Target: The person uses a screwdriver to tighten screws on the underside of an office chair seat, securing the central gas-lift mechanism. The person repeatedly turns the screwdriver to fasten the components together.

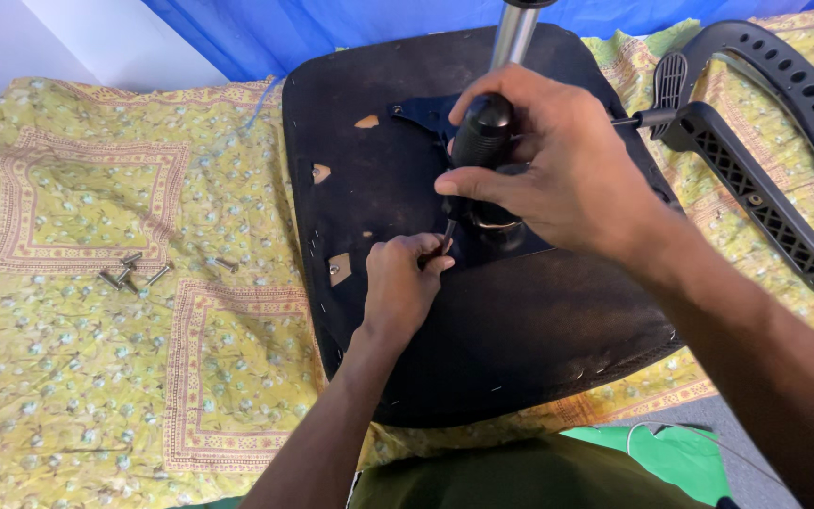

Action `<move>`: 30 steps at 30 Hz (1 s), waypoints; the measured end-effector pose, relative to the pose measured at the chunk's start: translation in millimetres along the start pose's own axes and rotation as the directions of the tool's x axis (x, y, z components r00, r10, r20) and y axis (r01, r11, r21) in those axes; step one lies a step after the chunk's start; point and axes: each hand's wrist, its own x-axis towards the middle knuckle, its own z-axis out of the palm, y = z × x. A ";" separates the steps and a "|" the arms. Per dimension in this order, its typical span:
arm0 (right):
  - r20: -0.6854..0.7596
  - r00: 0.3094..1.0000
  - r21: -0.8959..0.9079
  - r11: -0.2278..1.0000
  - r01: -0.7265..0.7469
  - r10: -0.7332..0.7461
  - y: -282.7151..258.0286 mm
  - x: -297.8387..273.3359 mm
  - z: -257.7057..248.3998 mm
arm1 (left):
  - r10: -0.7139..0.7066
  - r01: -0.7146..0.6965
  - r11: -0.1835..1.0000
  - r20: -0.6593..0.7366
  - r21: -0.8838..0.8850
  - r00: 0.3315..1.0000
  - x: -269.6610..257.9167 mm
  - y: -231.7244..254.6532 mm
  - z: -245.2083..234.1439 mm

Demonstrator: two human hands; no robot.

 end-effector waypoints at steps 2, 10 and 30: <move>-0.058 0.995 -0.039 0.996 -0.081 0.079 0.2 -2.8 5.9 | -0.007 0.007 1.000 -0.010 -0.026 1.000 0.6 5.6 -2.6; 0.186 0.982 0.070 0.998 0.006 -0.018 6.5 11.0 -11.7 | 0.143 -0.141 0.985 0.011 -0.102 0.990 9.0 11.7 -17.1; 0.025 0.989 0.150 0.978 -0.146 0.144 24.0 -2.6 5.4 | 0.102 -0.135 0.946 -0.125 -0.296 0.987 18.1 59.7 -21.8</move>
